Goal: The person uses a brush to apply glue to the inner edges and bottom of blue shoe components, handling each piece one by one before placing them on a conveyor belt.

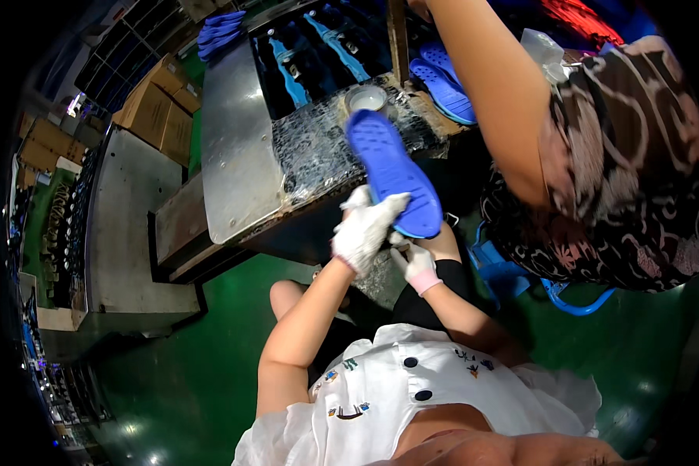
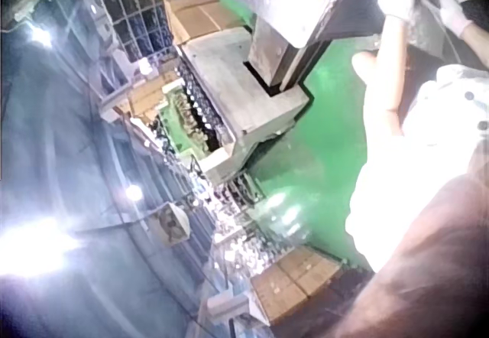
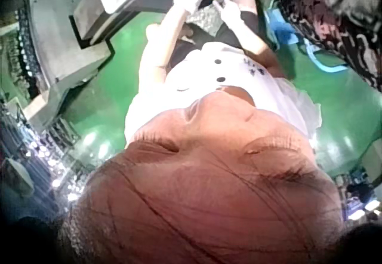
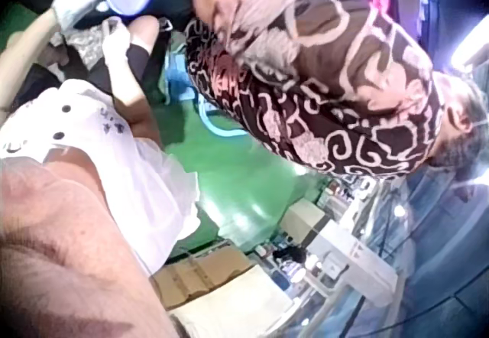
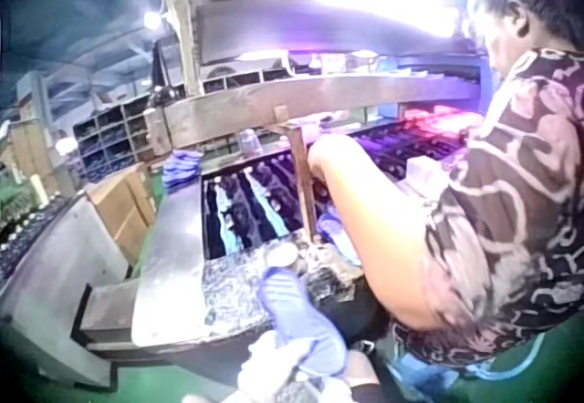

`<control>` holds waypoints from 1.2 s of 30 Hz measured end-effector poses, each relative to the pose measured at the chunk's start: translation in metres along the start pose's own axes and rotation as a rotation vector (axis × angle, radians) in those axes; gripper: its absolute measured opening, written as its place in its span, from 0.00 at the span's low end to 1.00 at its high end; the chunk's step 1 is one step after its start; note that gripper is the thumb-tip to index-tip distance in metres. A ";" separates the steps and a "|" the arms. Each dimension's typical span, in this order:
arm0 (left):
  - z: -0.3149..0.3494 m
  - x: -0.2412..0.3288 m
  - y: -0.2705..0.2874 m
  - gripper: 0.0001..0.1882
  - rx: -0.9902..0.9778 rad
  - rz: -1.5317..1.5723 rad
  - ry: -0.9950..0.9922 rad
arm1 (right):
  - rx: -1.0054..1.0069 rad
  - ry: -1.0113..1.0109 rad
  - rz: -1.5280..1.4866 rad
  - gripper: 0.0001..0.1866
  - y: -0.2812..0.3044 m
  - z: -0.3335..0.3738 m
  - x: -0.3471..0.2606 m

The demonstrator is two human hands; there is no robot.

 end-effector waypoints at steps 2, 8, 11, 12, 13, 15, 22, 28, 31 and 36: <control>-0.029 -0.012 -0.026 0.14 -0.101 -0.126 0.044 | -0.045 -0.112 -0.206 0.10 -0.005 0.001 0.004; -0.105 0.031 -0.101 0.25 -0.049 -0.451 -0.044 | -0.013 -0.093 -0.098 0.08 -0.005 -0.004 0.022; -0.160 0.033 -0.102 0.26 -0.021 -0.275 -0.065 | -0.027 -0.091 -0.155 0.08 -0.002 -0.005 0.004; -0.168 0.035 -0.112 0.23 -0.159 -0.114 -0.096 | -0.012 -0.084 -0.143 0.08 0.000 -0.006 0.003; -0.171 0.026 -0.112 0.22 -0.142 -0.081 -0.068 | -0.001 -0.074 -0.131 0.08 0.002 -0.006 0.002; -0.150 0.016 -0.114 0.20 -0.112 -0.112 -0.045 | 0.006 -0.109 -0.107 0.09 0.005 -0.009 0.011; -0.096 0.026 -0.110 0.15 0.021 -0.919 -1.280 | -0.070 -0.033 0.143 0.10 -0.008 -0.007 0.009; -0.118 0.028 -0.178 0.39 -0.209 -1.449 -1.191 | -0.060 0.009 0.111 0.14 -0.017 -0.007 0.016; -0.139 0.021 -0.196 0.38 -0.149 -1.509 -1.225 | -0.085 0.121 0.148 0.16 -0.031 -0.005 0.032; -0.142 0.018 -0.201 0.38 -0.157 -1.560 -1.102 | -0.084 0.083 0.207 0.13 -0.026 -0.007 0.033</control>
Point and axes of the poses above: each hand's wrist, its own z-axis away from the middle knuckle, its own y-axis out of the back of the hand, x = y × z, the point moved 7 cm from there along -z, towards the middle knuckle, and after that the axes turned 1 degree about z, right-handed, at the moved point
